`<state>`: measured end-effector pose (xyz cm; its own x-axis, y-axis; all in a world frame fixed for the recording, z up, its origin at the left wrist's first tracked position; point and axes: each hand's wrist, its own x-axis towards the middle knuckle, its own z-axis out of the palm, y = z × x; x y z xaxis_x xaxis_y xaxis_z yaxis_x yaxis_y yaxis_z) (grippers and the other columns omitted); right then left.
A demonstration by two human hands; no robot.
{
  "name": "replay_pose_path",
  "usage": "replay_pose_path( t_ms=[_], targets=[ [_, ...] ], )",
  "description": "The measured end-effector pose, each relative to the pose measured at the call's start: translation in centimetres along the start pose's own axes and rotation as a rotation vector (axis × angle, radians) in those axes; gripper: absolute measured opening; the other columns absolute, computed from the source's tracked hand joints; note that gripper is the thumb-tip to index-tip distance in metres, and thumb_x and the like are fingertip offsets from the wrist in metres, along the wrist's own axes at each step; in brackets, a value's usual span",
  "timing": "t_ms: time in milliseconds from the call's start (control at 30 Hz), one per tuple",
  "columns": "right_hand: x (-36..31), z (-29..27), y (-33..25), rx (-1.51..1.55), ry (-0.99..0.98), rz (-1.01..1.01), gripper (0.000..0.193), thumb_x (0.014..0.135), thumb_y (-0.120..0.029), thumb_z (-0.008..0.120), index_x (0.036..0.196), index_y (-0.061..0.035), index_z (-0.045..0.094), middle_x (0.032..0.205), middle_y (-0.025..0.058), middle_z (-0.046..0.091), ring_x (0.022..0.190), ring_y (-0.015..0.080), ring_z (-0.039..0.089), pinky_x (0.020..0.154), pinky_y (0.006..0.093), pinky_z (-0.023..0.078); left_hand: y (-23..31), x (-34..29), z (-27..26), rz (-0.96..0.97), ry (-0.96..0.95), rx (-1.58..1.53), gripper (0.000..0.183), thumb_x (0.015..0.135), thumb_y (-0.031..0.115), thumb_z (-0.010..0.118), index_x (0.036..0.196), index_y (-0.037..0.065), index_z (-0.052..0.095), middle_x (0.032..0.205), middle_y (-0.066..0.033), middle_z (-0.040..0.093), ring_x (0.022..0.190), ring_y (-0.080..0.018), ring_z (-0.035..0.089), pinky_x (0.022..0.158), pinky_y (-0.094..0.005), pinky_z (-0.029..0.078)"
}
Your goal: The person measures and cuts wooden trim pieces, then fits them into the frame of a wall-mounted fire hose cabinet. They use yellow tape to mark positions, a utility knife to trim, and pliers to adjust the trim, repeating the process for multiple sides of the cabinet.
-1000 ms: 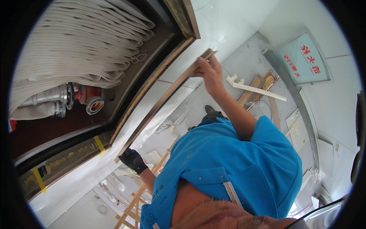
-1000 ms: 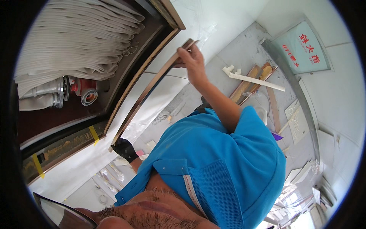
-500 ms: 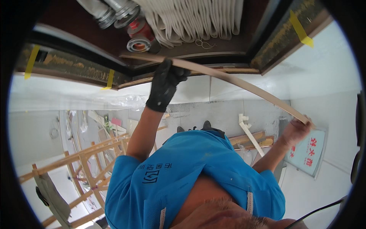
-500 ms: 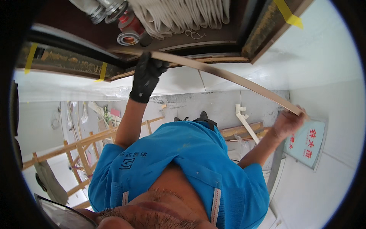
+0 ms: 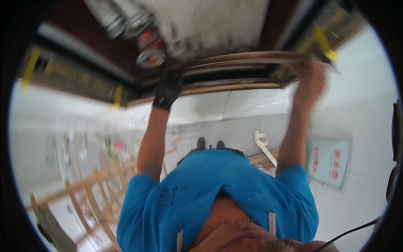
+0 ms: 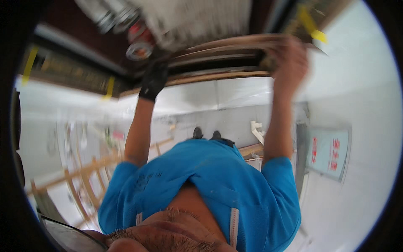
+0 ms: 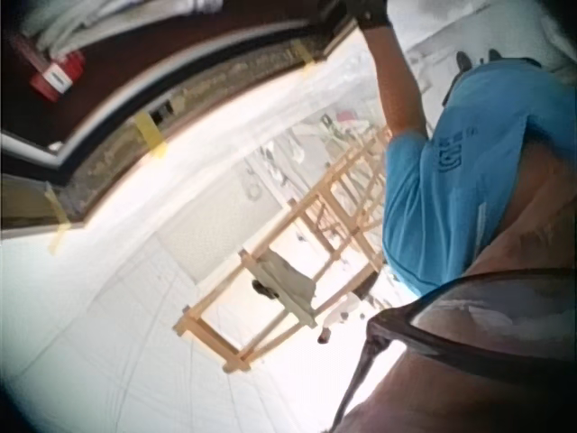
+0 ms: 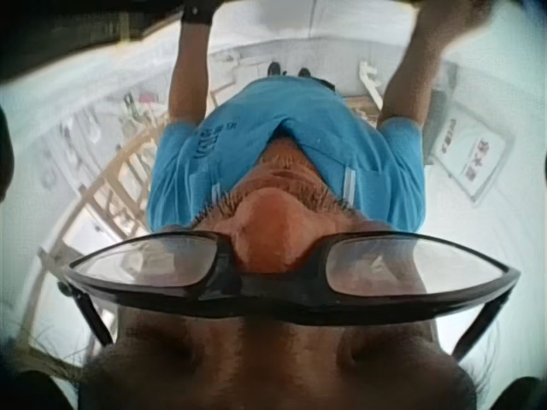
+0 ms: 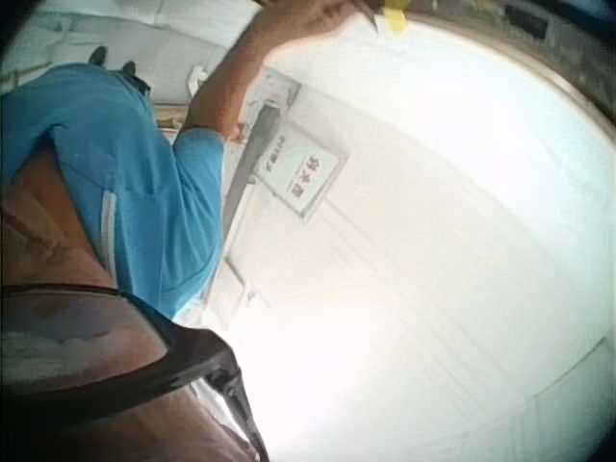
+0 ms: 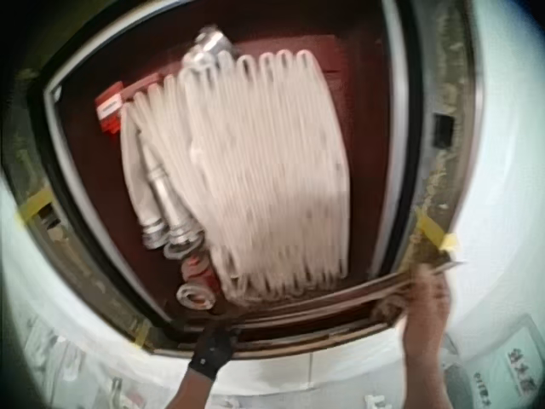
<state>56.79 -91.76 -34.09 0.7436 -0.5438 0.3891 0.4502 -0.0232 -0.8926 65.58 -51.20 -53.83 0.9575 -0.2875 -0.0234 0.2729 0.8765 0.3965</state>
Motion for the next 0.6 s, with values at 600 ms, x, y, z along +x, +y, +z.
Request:
replay_pose_path(
  t_ms=[600],
  targets=[
    [6.5, 12.3, 6.3, 0.352, 0.068, -0.075, 0.019, 0.099, -0.018, 0.060, 0.103, -0.0019, 0.051, 0.091, 0.0112, 0.066, 0.084, 0.0212, 0.070, 0.080, 0.0358, 0.060, 5.5, 7.6, -5.0, 0.056, 0.215, 0.497, 0.030, 0.104, 0.019, 0.046, 0.123, 0.002, 0.062, 0.124, -0.0136, 0.066, 0.117, -0.0273, 0.059, 0.103, -0.0377, 0.045]
  ],
)
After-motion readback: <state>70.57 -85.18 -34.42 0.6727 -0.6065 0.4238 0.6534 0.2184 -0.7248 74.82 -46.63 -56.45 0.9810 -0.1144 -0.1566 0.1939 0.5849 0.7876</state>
